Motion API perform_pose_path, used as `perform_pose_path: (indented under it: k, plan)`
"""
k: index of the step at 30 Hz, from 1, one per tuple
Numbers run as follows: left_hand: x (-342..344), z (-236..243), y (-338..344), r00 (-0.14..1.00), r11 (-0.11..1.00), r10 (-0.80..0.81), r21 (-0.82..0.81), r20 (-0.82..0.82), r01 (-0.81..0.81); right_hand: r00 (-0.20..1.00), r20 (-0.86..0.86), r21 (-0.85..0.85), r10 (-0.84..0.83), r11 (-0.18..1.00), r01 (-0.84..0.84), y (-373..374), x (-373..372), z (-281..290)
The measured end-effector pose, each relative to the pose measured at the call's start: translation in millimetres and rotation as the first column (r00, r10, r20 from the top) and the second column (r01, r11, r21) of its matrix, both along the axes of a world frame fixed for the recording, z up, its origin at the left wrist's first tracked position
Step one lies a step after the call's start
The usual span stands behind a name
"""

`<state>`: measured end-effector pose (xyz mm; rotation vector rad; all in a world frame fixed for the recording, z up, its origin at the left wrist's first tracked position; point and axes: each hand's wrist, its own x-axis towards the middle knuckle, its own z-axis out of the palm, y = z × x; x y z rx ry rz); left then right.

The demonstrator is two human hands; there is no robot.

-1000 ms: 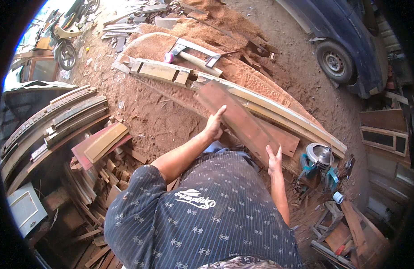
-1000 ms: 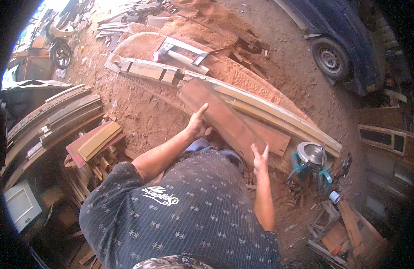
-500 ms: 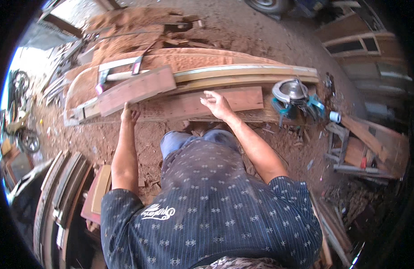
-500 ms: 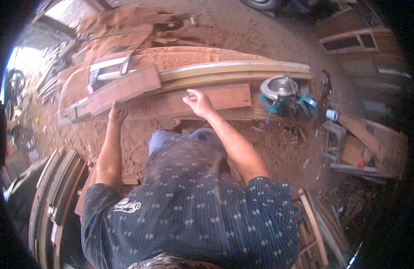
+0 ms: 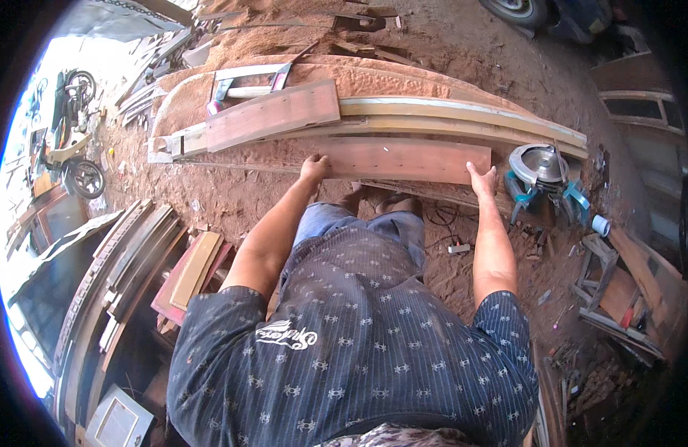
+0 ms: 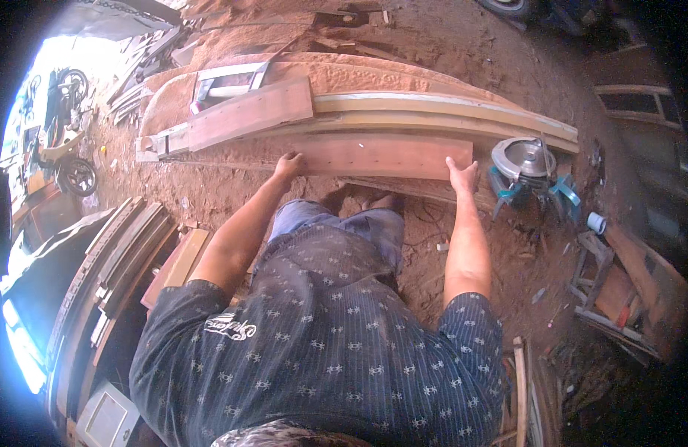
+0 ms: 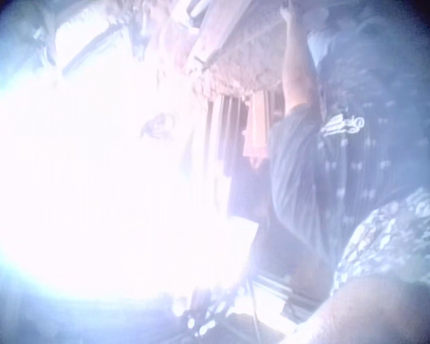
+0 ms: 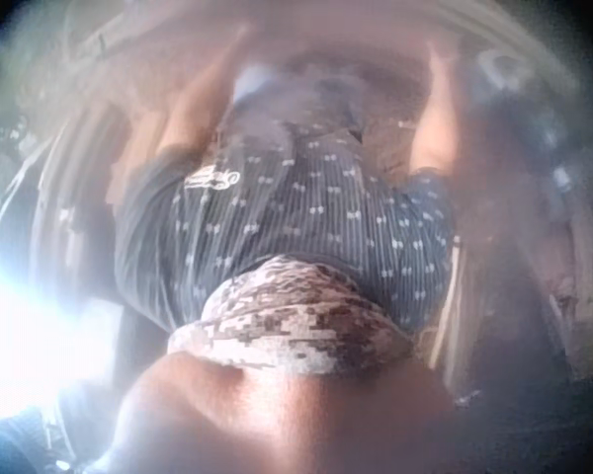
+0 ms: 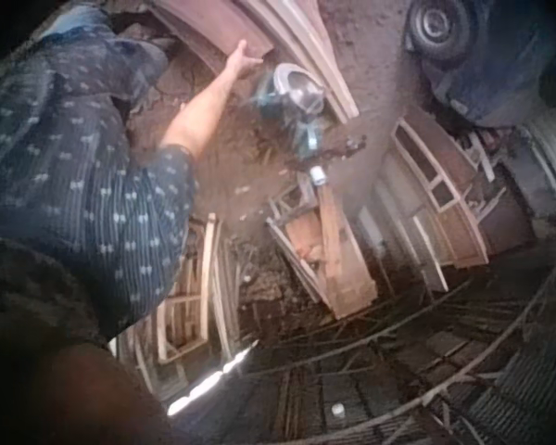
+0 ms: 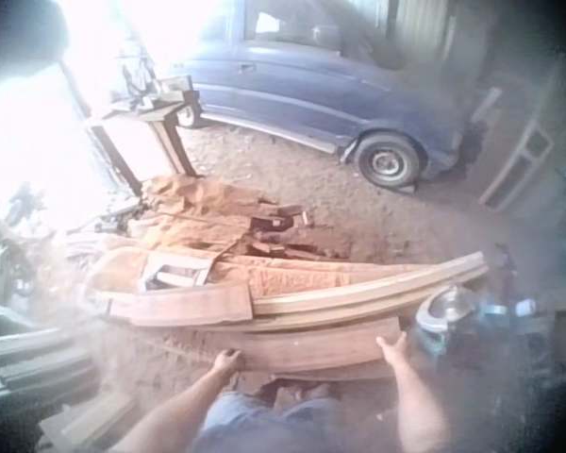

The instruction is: The person selects wooden planks from a pile, measures them with a tape measure, and cuts them using a circular saw. The person repeats the measuring and cutting process on multiple planks, handling each piece individually.

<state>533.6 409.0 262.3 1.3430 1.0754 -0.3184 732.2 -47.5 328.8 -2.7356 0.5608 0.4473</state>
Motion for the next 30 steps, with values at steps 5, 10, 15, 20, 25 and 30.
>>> perform_pose_path:
  k: [5,10,15,20,25,30]
  plan:
    - [-11.7,16.3,-3.6,0.994,0.986,0.105,0.131,0.023,-0.107,0.993,-0.101,0.26,-0.052,0.963,0.077,-1.7,-8.5,21.3]
    - [-49.2,49.8,26.5,0.941,0.912,0.318,-0.31,0.12,-0.269,0.988,-0.145,0.47,-0.047,0.876,0.111,-17.1,-36.9,17.7]
    - [-55.6,160.0,10.0,0.785,0.758,0.551,-0.562,0.282,-0.331,0.963,-0.253,0.333,-0.099,0.925,0.182,-39.5,-39.5,1.0]
    - [-32.9,271.4,-13.2,0.684,0.734,0.58,-0.648,0.442,-0.204,0.913,-0.408,0.604,0.009,0.753,0.263,-27.8,-45.5,-0.3]
    - [-11.9,334.5,-24.2,0.664,0.799,0.459,-0.601,0.59,-0.018,0.869,-0.491,0.706,0.06,0.611,0.357,-13.4,-54.2,-13.1]
    - [-8.7,338.6,-29.7,0.675,0.881,0.318,-0.47,0.666,0.05,0.843,-0.536,0.658,-0.04,0.607,0.446,3.0,-55.8,-3.6]
